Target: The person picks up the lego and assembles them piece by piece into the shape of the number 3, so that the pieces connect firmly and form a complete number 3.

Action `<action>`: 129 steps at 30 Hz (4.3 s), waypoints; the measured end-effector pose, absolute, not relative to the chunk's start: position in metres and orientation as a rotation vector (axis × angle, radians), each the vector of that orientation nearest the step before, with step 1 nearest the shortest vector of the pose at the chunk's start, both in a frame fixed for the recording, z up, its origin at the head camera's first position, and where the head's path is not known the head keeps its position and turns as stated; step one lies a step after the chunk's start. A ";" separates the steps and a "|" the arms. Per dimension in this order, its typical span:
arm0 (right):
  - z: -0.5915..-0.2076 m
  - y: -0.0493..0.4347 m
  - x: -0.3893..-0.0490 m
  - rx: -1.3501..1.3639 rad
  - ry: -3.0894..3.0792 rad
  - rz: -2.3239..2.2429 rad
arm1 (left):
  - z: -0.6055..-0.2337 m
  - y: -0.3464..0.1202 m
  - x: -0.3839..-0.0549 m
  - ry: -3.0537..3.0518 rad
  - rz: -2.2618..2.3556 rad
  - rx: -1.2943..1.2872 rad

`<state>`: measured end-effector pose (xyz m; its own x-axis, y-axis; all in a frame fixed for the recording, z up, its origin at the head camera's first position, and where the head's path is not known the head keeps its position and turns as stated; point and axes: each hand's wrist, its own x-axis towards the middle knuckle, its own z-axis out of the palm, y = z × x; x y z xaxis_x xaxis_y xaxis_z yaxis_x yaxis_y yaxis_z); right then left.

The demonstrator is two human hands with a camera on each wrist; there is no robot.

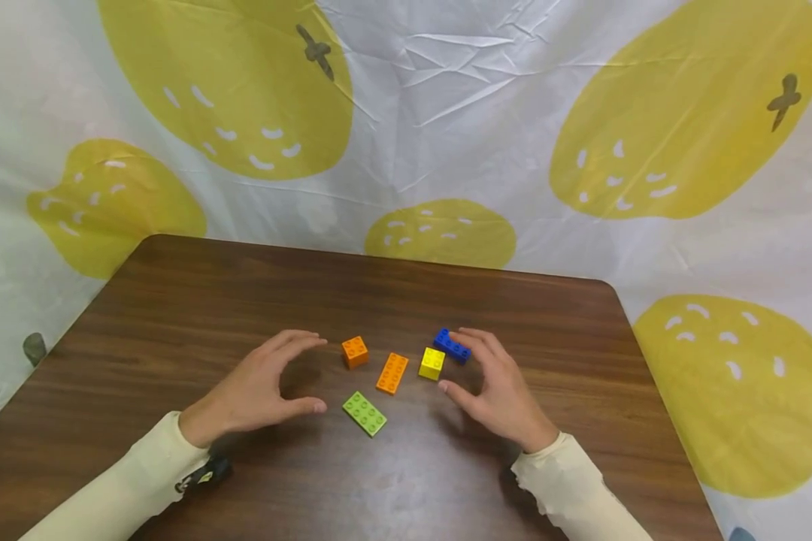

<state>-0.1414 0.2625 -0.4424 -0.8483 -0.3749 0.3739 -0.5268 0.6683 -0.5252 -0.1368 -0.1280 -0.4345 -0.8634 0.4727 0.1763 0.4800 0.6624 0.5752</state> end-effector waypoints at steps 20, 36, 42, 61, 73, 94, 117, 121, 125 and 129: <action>-0.454 0.251 -0.149 0.766 -2.603 1.167 | -0.443 -0.114 -0.147 -2.855 -1.149 -0.972; -0.457 0.245 -0.153 0.706 -2.629 1.293 | -0.452 -0.100 -0.153 -2.949 -1.196 -1.053; -0.461 0.244 -0.155 0.685 -2.612 1.301 | -0.456 -0.098 -0.155 -2.960 -1.306 -1.095; -0.462 0.243 -0.160 0.646 -2.732 1.224 | -0.464 -0.093 -0.165 -2.981 -1.422 -1.167; -0.461 0.243 -0.165 0.616 -2.818 1.084 | -0.470 -0.088 -0.175 -3.002 -1.478 -1.195; -0.460 0.246 -0.164 0.562 -2.821 1.137 | -0.472 -0.084 -0.173 -2.977 -1.493 -1.186; -0.447 0.245 -0.152 0.557 -2.786 1.228 | -0.472 -0.080 -0.164 -2.999 -1.510 -1.147; -0.448 0.243 -0.149 0.580 -2.752 1.275 | -0.472 -0.079 -0.163 -2.987 -1.498 -1.152; -0.447 0.240 -0.145 0.594 -2.733 1.328 | -0.471 -0.077 -0.161 -2.991 -1.486 -1.143; -0.445 0.236 -0.140 0.589 -2.751 1.342 | -0.471 -0.076 -0.159 -2.996 -1.490 -1.126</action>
<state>-0.1396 0.2357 -0.4448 -0.9282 -0.3231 0.1843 -0.3441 0.5577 -0.7554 -0.1592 -0.0756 -0.4708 -0.7297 0.6809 -0.0625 0.3611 0.4614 0.8104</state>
